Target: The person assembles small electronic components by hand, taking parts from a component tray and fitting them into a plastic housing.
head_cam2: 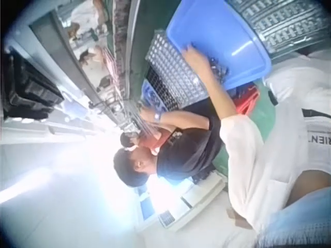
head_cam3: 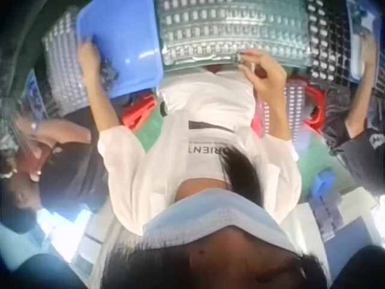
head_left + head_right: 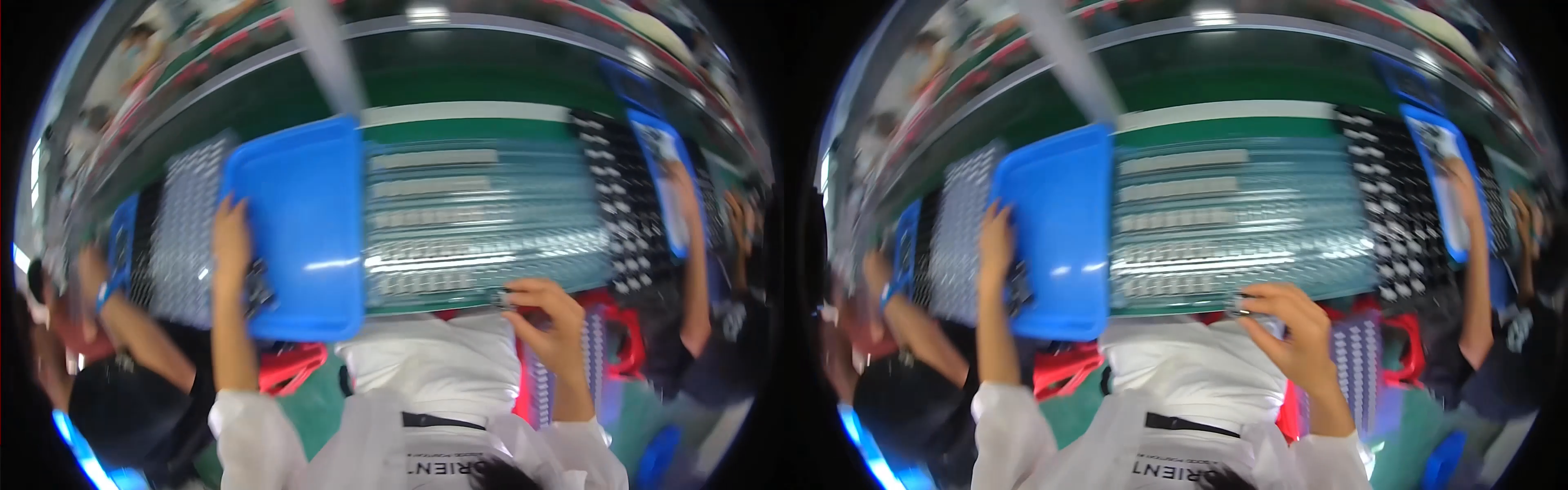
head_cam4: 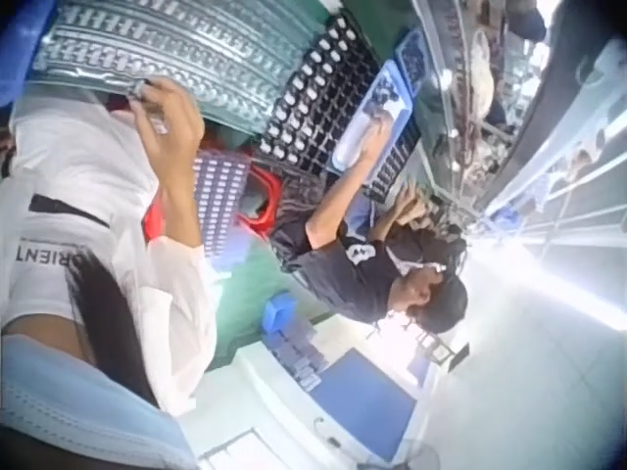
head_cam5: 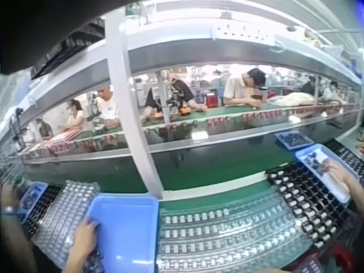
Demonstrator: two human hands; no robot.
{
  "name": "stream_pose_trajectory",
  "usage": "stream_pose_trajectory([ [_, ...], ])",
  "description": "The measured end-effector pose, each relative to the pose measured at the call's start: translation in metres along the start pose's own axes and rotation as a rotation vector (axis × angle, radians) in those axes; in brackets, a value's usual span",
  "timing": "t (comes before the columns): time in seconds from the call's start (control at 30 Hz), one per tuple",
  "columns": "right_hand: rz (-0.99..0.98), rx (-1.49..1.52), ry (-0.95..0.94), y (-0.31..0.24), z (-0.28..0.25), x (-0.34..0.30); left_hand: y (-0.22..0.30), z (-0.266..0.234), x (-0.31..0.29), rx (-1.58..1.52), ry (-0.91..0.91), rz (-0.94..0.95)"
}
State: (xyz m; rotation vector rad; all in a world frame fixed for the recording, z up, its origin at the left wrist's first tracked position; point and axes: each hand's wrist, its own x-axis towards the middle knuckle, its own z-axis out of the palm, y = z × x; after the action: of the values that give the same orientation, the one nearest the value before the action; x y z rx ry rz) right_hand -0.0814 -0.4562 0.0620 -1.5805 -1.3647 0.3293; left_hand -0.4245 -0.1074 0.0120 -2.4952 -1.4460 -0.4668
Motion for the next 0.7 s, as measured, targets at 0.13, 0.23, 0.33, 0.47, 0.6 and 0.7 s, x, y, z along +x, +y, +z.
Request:
stream_pose_trajectory([
  [0.13, 0.039, -0.083, 0.041, 0.012, -0.037, 0.001, -0.031, -0.002, -0.001, -0.215, -0.079, 0.126],
  [0.23, 0.015, -0.337, 0.177, 0.031, -0.078, 0.004, -0.02, -0.022, 0.007, -0.449, -0.184, 0.064],
  [0.33, 0.075, -0.681, 0.382, 0.081, -0.137, 0.006, 0.014, -0.035, 0.011, -0.993, -0.255, -0.225],
  [0.47, 0.21, -0.65, 0.2, 0.129, -0.193, 0.008, 0.027, -0.046, 0.0, -1.12, -0.352, -0.189],
  [0.6, 0.131, -0.63, 0.033, 0.136, -0.207, 0.018, 0.072, -0.078, -0.018, -1.42, -0.537, -0.244],
  [0.7, 0.104, -0.649, -0.026, 0.145, -0.207, 0.023, 0.095, -0.088, -0.016, -1.416, -0.68, -0.24],
])
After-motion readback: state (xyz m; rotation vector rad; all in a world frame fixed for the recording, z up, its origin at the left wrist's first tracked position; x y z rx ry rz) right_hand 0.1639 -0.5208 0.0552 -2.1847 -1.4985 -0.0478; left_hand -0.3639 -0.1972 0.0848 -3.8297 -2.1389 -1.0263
